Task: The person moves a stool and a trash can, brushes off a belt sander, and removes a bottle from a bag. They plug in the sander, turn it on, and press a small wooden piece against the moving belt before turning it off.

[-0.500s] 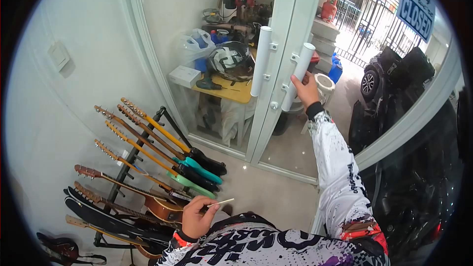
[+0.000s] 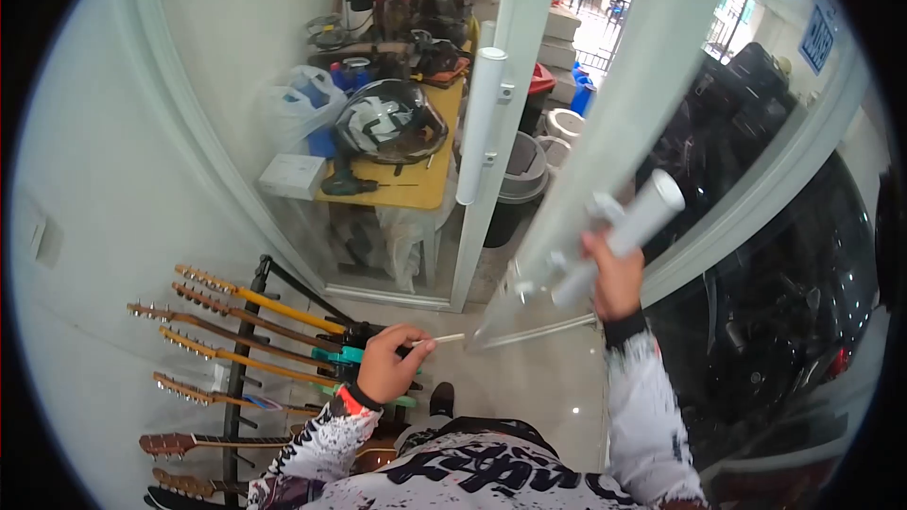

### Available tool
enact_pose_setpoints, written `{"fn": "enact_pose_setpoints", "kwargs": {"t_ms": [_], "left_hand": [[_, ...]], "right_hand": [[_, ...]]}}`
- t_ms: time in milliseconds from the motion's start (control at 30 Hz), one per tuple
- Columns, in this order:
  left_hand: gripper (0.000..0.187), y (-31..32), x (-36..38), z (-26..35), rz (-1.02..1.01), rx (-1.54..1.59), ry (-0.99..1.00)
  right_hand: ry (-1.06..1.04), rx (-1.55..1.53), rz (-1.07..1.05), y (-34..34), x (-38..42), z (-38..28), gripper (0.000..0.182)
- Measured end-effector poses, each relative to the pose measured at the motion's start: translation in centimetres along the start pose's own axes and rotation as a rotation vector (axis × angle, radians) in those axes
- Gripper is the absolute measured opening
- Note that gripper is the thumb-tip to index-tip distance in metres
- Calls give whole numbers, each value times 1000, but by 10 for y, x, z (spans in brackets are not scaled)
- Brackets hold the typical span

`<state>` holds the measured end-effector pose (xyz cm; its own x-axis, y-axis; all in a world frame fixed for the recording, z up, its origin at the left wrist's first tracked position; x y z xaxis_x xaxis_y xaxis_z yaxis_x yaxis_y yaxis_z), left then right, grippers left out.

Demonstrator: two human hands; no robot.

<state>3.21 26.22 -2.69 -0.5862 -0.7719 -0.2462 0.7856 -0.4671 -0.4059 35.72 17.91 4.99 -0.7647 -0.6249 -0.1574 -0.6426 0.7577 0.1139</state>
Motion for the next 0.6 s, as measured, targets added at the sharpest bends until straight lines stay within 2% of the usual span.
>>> {"fn": "enact_pose_setpoints", "kwargs": {"t_ms": [100,167,200,267,300,367,433,500,600], "left_hand": [[13,21,-52,7,-44,86,130],[13,51,-79,13,-111,158,173],[13,66,-97,18,-164,202,224],[13,97,-121,24,-231,209,217],[13,115,-132,26,-292,231,206],[14,152,-161,30,-376,243,204],[15,197,-170,30,-513,265,185],[15,235,-194,29,-618,272,181],[15,299,-239,19,-735,301,244]], "right_hand": [[61,-73,75,-84,90,-5,13],[-238,685,81,-216,170,15,35],[-6,765,310,-314,218,56,40],[252,801,789,-387,276,47,40],[351,819,963,-414,300,43,39],[522,809,1174,-447,328,60,39],[670,759,1255,-462,341,103,39],[828,663,1230,-458,331,167,39],[954,537,1076,-444,284,275,39]]}}
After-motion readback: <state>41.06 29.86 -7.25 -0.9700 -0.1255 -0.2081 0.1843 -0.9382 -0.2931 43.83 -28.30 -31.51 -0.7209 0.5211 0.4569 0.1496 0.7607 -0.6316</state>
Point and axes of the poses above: each hand's wrist, its own x-axis away from the middle knuckle, its own y-axis out of the palm, z = x × y, the point moved 2 cm from there along -x, towards the middle knuckle, and after that the axes turned 3 degrees about y, right-handed, at the moved point
